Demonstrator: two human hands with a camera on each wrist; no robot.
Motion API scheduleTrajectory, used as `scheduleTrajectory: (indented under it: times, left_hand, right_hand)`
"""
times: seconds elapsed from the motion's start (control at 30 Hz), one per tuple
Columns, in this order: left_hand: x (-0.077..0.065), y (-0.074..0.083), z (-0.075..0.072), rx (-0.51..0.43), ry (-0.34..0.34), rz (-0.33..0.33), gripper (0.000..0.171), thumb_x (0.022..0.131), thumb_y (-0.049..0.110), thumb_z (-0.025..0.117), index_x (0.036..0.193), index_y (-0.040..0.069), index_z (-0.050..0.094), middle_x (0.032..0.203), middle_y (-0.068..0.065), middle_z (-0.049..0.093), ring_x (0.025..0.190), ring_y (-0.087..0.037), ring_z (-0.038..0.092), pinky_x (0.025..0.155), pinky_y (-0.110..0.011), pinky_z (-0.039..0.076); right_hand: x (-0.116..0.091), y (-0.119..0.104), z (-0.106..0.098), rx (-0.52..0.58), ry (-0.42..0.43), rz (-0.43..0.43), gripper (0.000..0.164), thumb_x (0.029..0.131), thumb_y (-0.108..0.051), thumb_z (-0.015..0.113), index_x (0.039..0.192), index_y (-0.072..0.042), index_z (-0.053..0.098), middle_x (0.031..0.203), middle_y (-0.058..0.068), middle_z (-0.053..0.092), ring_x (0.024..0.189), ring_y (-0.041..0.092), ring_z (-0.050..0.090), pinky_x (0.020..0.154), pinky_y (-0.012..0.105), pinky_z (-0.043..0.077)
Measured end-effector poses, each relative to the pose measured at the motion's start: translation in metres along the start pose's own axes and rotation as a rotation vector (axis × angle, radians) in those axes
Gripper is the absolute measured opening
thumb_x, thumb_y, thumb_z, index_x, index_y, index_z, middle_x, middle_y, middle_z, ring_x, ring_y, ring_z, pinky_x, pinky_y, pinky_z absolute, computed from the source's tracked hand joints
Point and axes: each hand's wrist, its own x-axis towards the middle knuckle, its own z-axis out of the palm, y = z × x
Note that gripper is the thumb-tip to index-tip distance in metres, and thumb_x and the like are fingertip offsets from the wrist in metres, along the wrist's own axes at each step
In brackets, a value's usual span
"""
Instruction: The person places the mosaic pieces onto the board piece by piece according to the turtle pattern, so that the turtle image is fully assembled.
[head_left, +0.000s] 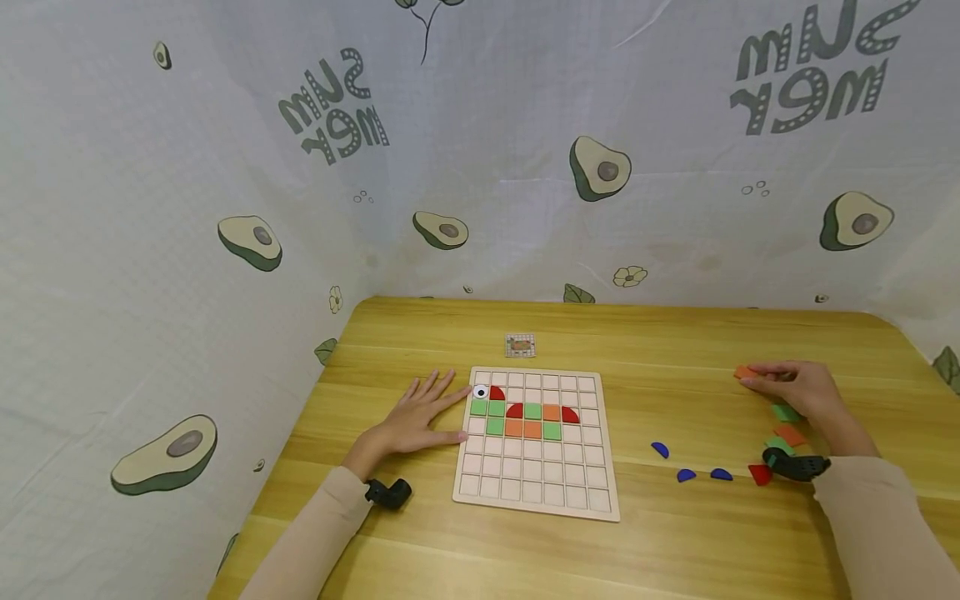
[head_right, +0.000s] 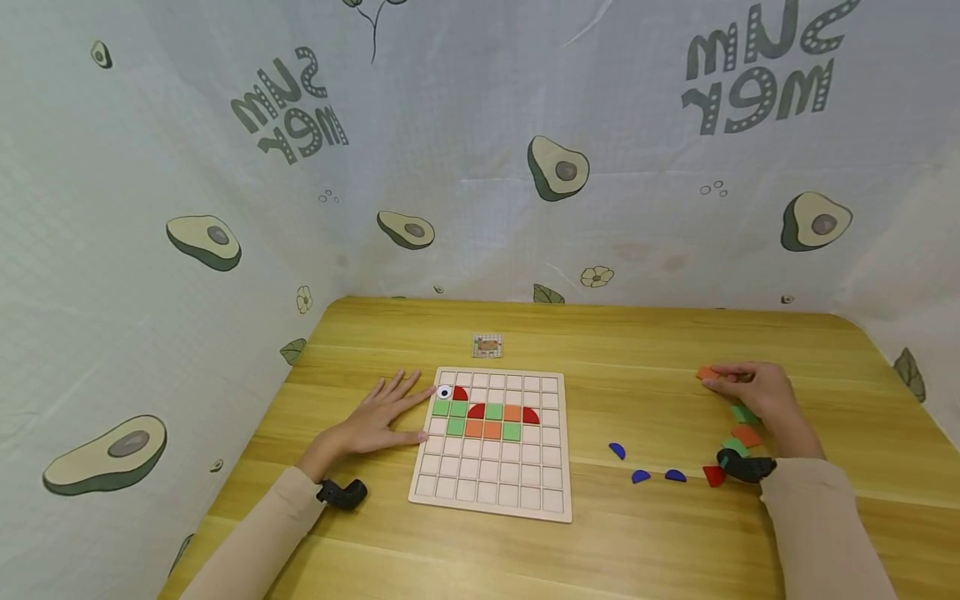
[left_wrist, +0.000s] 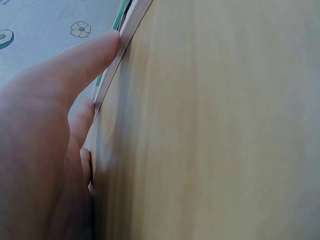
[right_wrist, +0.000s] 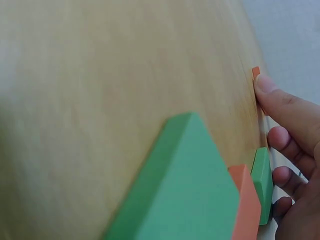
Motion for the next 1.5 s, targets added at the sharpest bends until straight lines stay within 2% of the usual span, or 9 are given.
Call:
scheduleTrajectory:
  times: [0.37,0.53,0.7,0.87,1.17,1.5]
  left_hand:
    - [0.000,0.001,0.000,-0.005,0.003,0.007,0.081,0.093,0.066,0.052,0.160,0.032,0.022,0.167,-0.006,0.001,0.151,-0.031,-0.006,0.118,-0.055,-0.006]
    - [-0.001,0.001,0.000,-0.005,0.005,0.006,0.081,0.093,0.066,0.053,0.160,0.032,0.022,0.167,-0.007,0.002,0.151,-0.032,-0.006,0.118,-0.056,-0.005]
    - [-0.001,0.000,0.000,-0.009,0.015,0.006,0.082,0.092,0.068,0.052,0.160,0.033,0.023,0.167,-0.007,0.002,0.151,-0.032,-0.005,0.118,-0.056,-0.005]
    - [0.001,-0.001,0.001,-0.002,-0.013,-0.018,0.082,0.092,0.071,0.049,0.160,0.037,0.017,0.167,-0.002,-0.003,0.151,-0.027,-0.009,0.119,-0.051,-0.008]
    - [0.002,-0.001,-0.001,0.006,-0.023,-0.023,0.082,0.092,0.072,0.048,0.160,0.038,0.015,0.167,-0.002,-0.004,0.151,-0.027,-0.010,0.118,-0.050,-0.009]
    - [0.000,0.000,0.000,0.012,-0.002,-0.014,0.083,0.092,0.071,0.049,0.160,0.035,0.020,0.167,-0.005,0.000,0.151,-0.029,-0.008,0.119,-0.052,-0.007]
  right_hand:
    - [-0.003,-0.006,0.000,-0.061,-0.023,-0.040,0.064,0.096,-0.036,0.067,0.127,0.019,0.055,0.094,0.001,0.063,0.073,0.006,0.047,0.060,0.020,0.045]
    - [-0.006,-0.016,0.004,-0.073,-0.038,-0.107,0.061,0.098,-0.032,0.066,0.127,0.020,0.054,0.094,0.010,0.061,0.071,0.010,0.047,0.058,0.025,0.046]
    - [-0.008,-0.032,0.011,-0.094,-0.006,-0.207,0.052,0.097,-0.027,0.069,0.121,0.018,0.060,0.084,0.008,0.055,0.068,0.014,0.041,0.053,0.027,0.037]
    - [-0.017,-0.056,0.020,-0.085,0.020,-0.302,0.042,0.095,-0.022,0.071,0.115,0.014,0.065,0.081,0.004,0.052,0.069,0.013,0.040,0.049,0.028,0.032]
    - [-0.043,-0.103,0.056,-0.054,-0.002,-0.415,0.026,0.093,-0.013,0.073,0.110,0.007,0.070,0.081,0.002,0.050,0.071,0.012,0.041,0.051,0.028,0.028]
    - [-0.067,-0.138,0.112,0.057,-0.058,-0.439,0.019,0.088,-0.009,0.076,0.102,0.004,0.072,0.079,0.002,0.048,0.069,0.012,0.040,0.054,0.026,0.031]
